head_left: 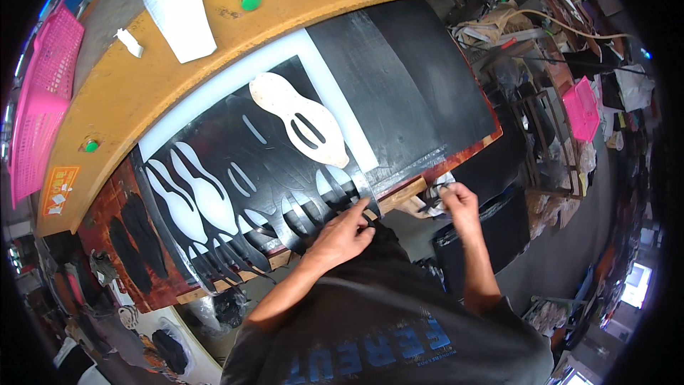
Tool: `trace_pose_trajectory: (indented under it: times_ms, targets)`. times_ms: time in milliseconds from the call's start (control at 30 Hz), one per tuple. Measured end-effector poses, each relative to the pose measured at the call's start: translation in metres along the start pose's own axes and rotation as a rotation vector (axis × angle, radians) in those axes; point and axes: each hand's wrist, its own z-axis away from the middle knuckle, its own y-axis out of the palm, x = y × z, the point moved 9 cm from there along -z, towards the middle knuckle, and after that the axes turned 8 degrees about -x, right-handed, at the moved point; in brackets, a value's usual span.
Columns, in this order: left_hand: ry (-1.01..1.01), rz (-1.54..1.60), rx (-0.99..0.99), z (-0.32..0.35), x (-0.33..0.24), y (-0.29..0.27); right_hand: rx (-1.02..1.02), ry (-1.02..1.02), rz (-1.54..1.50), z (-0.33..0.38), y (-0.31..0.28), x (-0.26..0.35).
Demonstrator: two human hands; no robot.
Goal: The person uses a white template to cut shapes from a black sheet on a cutting machine. They align the template, press down, and remove the cut pieces, repeating the process for multiple shapes. The cut pieces are stacked on the table.
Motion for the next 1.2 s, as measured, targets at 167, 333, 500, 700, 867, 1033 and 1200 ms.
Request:
trace_pose_trajectory:
  times_ms: [167,333,500,700,867,1033,1200]
  targets:
    - [0.195,-0.318,-0.549,0.006,0.023,-0.097,-0.140,-0.268,1.267,-0.028,-0.038,0.021]
    - [0.233,-0.652,-0.796,-0.011,0.049,-0.153,0.054,-0.526,0.555,-0.030,0.088,0.089]
    - [0.142,-0.713,-0.712,-0.021,0.082,-0.148,0.203,-0.793,0.533,-0.013,0.218,0.152]
    - [0.174,-0.646,-0.754,-0.018,0.080,-0.155,0.218,-0.934,0.657,-0.016,0.311,0.183]
    - [0.242,-0.519,-0.830,-0.029,0.069,-0.204,0.094,-1.055,0.812,-0.024,0.365,0.180]
    - [0.277,-0.539,-0.969,-0.083,0.076,-0.294,0.024,-1.056,0.797,-0.028,0.372,0.175]
    - [0.224,-0.599,-0.870,-0.131,0.085,-0.321,0.040,-1.063,0.833,-0.030,0.374,0.173]
